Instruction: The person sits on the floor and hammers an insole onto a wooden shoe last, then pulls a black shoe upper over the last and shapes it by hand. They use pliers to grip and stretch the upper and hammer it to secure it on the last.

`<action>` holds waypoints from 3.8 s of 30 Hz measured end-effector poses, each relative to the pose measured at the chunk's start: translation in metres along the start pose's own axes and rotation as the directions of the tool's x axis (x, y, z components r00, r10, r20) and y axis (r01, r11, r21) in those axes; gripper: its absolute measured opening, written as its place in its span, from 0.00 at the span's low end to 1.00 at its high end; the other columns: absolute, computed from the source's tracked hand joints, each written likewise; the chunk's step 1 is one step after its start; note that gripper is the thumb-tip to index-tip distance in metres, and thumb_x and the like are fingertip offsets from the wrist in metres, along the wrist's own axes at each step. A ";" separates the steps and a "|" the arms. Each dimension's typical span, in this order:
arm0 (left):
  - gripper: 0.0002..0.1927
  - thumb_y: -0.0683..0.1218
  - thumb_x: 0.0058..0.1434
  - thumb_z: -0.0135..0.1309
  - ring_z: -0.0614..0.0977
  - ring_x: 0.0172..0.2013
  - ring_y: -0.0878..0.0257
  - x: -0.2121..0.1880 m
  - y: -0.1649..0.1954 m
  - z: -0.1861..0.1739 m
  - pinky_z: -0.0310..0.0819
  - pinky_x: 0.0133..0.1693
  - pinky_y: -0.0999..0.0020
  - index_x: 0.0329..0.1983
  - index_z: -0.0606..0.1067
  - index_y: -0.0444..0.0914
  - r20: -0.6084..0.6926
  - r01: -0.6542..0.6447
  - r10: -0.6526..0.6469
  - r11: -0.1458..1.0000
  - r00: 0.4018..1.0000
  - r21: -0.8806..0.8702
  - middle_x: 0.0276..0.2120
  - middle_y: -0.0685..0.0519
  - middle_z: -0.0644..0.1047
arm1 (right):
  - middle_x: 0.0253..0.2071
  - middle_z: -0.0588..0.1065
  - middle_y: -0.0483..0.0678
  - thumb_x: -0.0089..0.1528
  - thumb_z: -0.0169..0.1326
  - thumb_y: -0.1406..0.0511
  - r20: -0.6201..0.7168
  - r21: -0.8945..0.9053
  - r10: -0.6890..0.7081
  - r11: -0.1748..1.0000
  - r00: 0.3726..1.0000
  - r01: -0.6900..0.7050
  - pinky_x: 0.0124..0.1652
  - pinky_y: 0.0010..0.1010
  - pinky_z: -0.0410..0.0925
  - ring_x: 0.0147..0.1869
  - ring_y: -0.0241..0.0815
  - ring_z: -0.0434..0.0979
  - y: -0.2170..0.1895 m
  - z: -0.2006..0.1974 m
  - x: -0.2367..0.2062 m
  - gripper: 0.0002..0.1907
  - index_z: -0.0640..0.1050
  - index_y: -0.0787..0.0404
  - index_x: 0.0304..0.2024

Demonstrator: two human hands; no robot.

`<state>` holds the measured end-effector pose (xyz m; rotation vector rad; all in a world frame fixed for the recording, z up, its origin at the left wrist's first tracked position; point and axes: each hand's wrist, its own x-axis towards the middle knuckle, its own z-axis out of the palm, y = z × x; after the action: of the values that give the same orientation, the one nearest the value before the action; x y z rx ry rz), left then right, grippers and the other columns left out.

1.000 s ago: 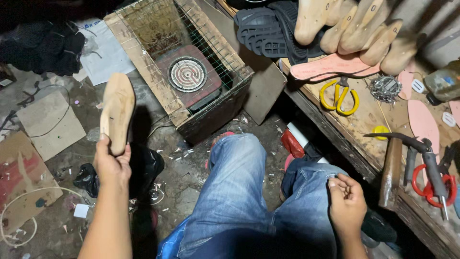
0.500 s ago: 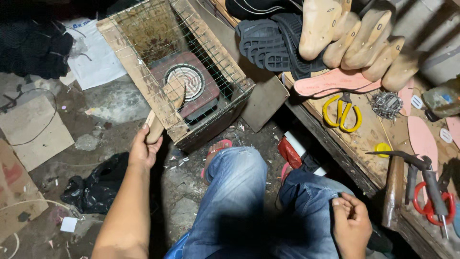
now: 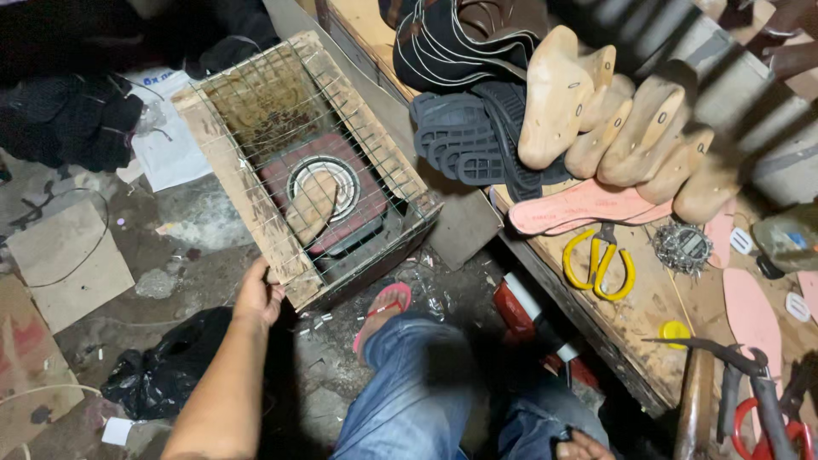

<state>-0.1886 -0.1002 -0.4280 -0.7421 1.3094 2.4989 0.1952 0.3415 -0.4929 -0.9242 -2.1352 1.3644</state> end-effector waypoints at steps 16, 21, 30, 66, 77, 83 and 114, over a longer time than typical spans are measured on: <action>0.17 0.53 0.67 0.54 0.84 0.39 0.58 -0.027 -0.005 -0.008 0.82 0.40 0.57 0.53 0.76 0.39 0.076 -0.105 0.111 0.991 0.991 -0.078 0.43 0.51 0.81 | 0.35 0.79 0.52 0.56 0.61 0.64 -0.028 -0.093 0.067 0.993 0.997 -0.069 0.39 0.30 0.71 0.35 0.39 0.76 -0.007 0.029 -0.083 0.21 0.76 0.65 0.50; 0.18 0.58 0.71 0.52 0.82 0.36 0.59 -0.034 0.005 -0.005 0.78 0.35 0.56 0.54 0.76 0.41 0.176 -0.065 0.085 0.991 0.981 -0.115 0.40 0.53 0.80 | 0.39 0.80 0.54 0.57 0.61 0.61 -0.021 -0.291 0.000 0.957 1.000 -0.006 0.44 0.34 0.71 0.42 0.45 0.79 -0.015 0.025 -0.082 0.19 0.78 0.62 0.49; 0.20 0.51 0.70 0.54 0.81 0.55 0.55 -0.118 0.015 -0.046 0.78 0.58 0.54 0.60 0.71 0.36 0.132 -0.094 0.102 0.994 0.986 -0.063 0.55 0.50 0.79 | 0.41 0.80 0.54 0.60 0.58 0.57 -0.038 -0.483 -0.195 0.862 0.980 0.153 0.48 0.36 0.73 0.47 0.50 0.81 -0.060 -0.021 -0.122 0.16 0.81 0.58 0.46; 0.41 0.57 0.63 0.49 0.77 0.57 0.44 -0.389 -0.244 -0.078 0.73 0.53 0.49 0.70 0.63 0.22 0.566 -0.122 -0.544 0.646 0.619 0.754 0.61 0.33 0.72 | 0.46 0.78 0.56 0.61 0.55 0.65 -0.660 -0.563 -0.084 0.714 0.747 -0.417 0.50 0.46 0.71 0.51 0.58 0.79 0.106 -0.433 -0.431 0.10 0.80 0.60 0.44; 0.31 0.38 0.61 0.54 0.79 0.56 0.45 -0.405 -0.262 -0.062 0.74 0.56 0.49 0.69 0.64 0.28 0.594 -0.430 -0.482 0.413 0.644 0.803 0.56 0.34 0.76 | 0.57 0.74 0.62 0.54 0.56 0.55 -0.818 -0.339 0.472 0.070 0.330 -0.938 0.55 0.68 0.60 0.61 0.65 0.72 0.138 -0.513 -0.491 0.32 0.75 0.55 0.61; 0.27 0.38 0.63 0.52 0.79 0.57 0.49 -0.417 -0.258 -0.056 0.74 0.58 0.53 0.67 0.68 0.27 0.609 -0.460 -0.479 0.401 0.632 0.792 0.56 0.36 0.77 | 0.60 0.76 0.59 0.58 0.56 0.54 -0.821 -0.274 0.518 0.011 0.240 -0.962 0.61 0.72 0.55 0.64 0.63 0.73 0.161 -0.512 -0.493 0.27 0.78 0.54 0.59; 0.19 0.44 0.62 0.59 0.78 0.50 0.65 -0.370 -0.240 -0.037 0.70 0.54 0.70 0.55 0.78 0.33 0.722 -0.547 -0.386 0.476 0.574 0.689 0.50 0.50 0.81 | 0.47 0.79 0.60 0.69 0.49 0.65 -0.725 -0.203 0.469 0.554 0.504 -0.808 0.49 0.43 0.69 0.48 0.54 0.78 0.164 -0.452 -0.487 0.16 0.79 0.69 0.54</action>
<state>0.2370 0.0210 -0.4185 0.7396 1.8496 1.3194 0.8779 0.3093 -0.4589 -2.2760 -1.6491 0.5150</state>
